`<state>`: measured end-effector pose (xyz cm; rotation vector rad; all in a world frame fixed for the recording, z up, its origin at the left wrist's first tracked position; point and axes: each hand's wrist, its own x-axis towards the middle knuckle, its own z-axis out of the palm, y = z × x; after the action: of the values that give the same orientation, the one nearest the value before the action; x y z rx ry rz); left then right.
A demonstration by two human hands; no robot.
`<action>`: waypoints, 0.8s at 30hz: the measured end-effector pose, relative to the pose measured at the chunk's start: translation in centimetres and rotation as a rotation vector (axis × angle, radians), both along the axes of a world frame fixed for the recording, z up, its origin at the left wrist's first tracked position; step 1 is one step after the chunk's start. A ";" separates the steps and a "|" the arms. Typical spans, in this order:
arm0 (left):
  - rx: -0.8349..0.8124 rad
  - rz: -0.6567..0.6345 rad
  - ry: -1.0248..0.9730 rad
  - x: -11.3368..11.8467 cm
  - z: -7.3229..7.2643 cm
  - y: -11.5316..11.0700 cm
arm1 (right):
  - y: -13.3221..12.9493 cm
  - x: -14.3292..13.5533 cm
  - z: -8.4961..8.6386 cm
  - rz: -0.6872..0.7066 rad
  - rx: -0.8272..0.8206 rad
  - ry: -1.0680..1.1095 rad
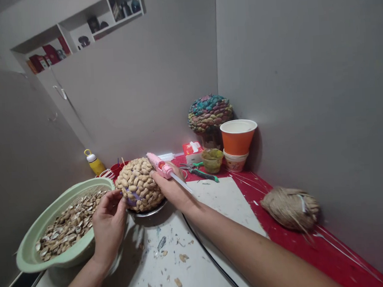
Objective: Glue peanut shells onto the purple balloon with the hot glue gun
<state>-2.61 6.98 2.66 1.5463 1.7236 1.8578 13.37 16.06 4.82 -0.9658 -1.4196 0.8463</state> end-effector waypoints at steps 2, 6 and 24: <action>-0.001 -0.002 -0.003 -0.1 -0.1 0.0 | 0.0 0.0 0.0 0.006 0.003 0.006; -0.001 0.014 0.021 -0.3 -0.4 -0.4 | -0.1 -0.1 0.1 0.019 -0.002 0.011; 0.059 -0.014 0.105 -1.4 0.0 -6.9 | 0.2 -0.2 -0.9 0.003 -0.007 0.021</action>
<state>-4.00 0.06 2.67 1.7017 1.7102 1.8680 13.19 16.25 3.91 -0.9574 -1.4012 0.8618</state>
